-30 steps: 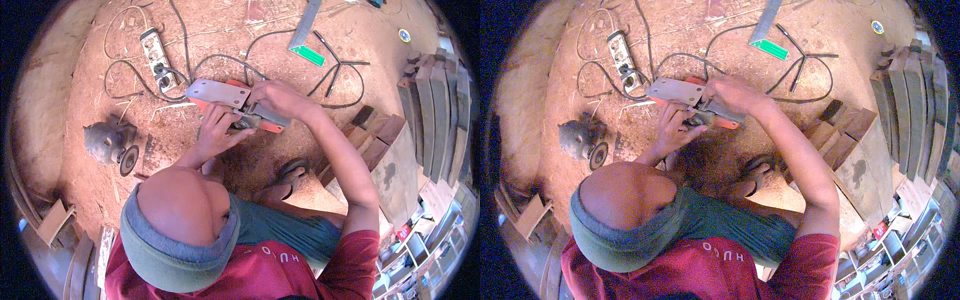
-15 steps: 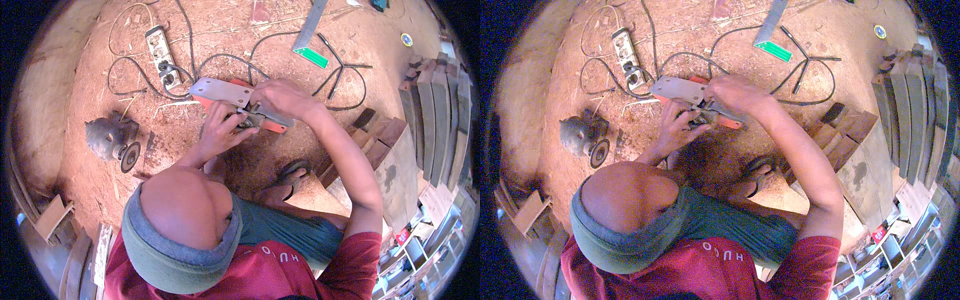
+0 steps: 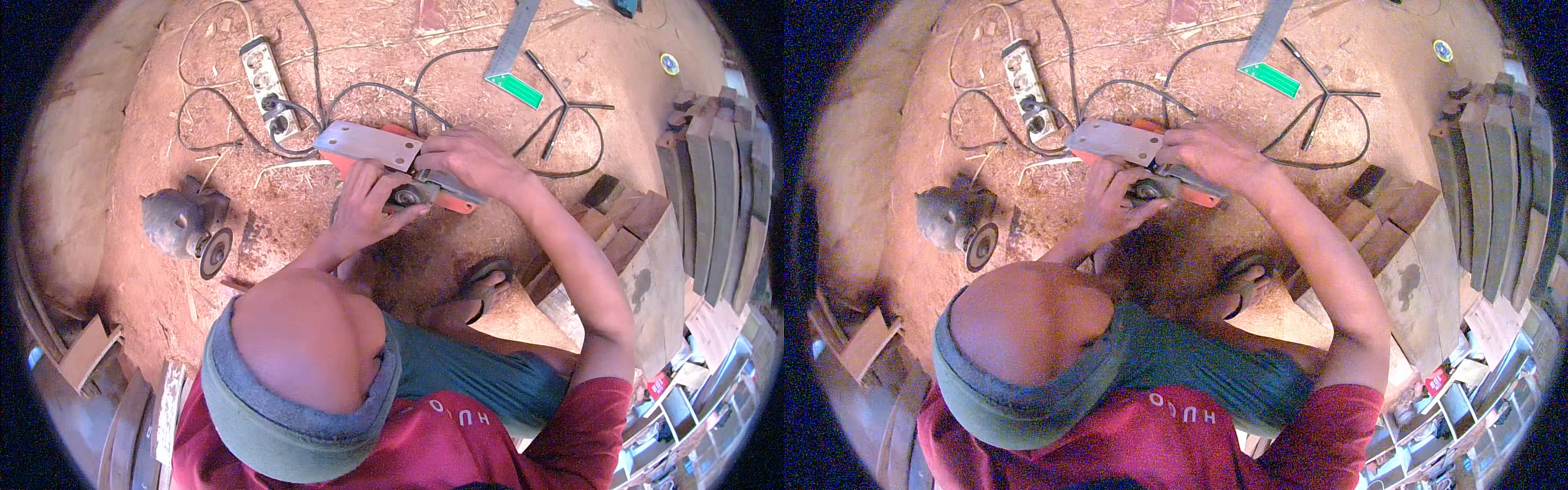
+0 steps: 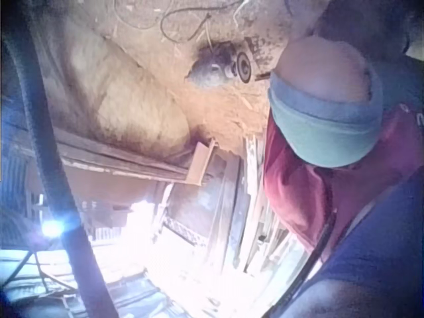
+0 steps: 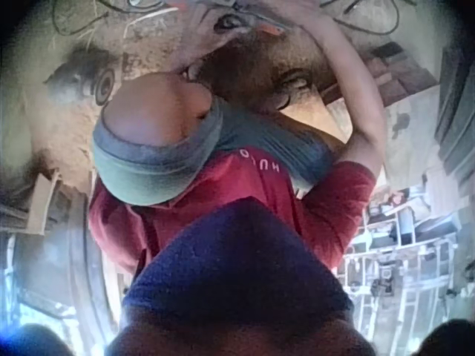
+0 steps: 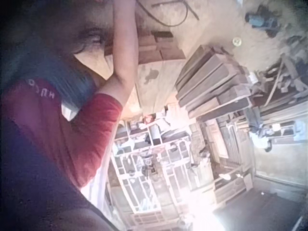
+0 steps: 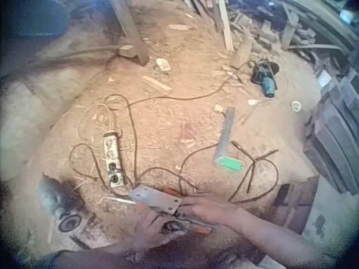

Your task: The person cleans a wood planer tool by hand and with a small green plastic scraper, then uses a T-handle wrench to tighten screws on the tool's base.

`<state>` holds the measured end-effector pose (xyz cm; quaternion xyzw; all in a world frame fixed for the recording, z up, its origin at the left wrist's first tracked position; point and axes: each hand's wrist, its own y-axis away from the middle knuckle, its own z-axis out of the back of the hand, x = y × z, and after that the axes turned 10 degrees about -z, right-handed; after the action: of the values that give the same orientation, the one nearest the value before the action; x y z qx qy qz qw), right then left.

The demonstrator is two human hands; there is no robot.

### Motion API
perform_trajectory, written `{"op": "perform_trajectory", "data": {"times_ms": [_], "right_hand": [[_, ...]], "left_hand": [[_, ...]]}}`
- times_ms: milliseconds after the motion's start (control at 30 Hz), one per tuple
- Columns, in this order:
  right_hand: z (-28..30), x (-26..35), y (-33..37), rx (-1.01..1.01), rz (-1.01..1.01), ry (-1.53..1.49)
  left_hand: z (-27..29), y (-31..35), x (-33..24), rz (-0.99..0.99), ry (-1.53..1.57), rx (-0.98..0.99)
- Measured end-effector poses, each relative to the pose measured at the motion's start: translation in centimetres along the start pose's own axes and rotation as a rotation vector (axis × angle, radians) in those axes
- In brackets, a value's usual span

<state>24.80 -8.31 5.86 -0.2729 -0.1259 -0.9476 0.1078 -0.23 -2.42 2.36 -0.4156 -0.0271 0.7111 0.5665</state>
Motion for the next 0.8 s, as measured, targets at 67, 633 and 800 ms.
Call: {"op": "perform_trajectory", "data": {"times_ms": [67,633,800], "right_hand": [[-0.2,-0.2,0.2,-0.006,0.000,0.024],[-0.3,-0.5,0.5,0.000,-0.038,-0.015],[0.3,-1.1,0.0,0.056,-0.164,-0.268]], "left_hand": [[-0.3,0.1,0.1,0.007,0.013,0.001],[0.1,-0.4,-0.2,0.055,0.048,0.057],[0.3,-0.3,-0.1,0.067,0.043,0.092]]}}
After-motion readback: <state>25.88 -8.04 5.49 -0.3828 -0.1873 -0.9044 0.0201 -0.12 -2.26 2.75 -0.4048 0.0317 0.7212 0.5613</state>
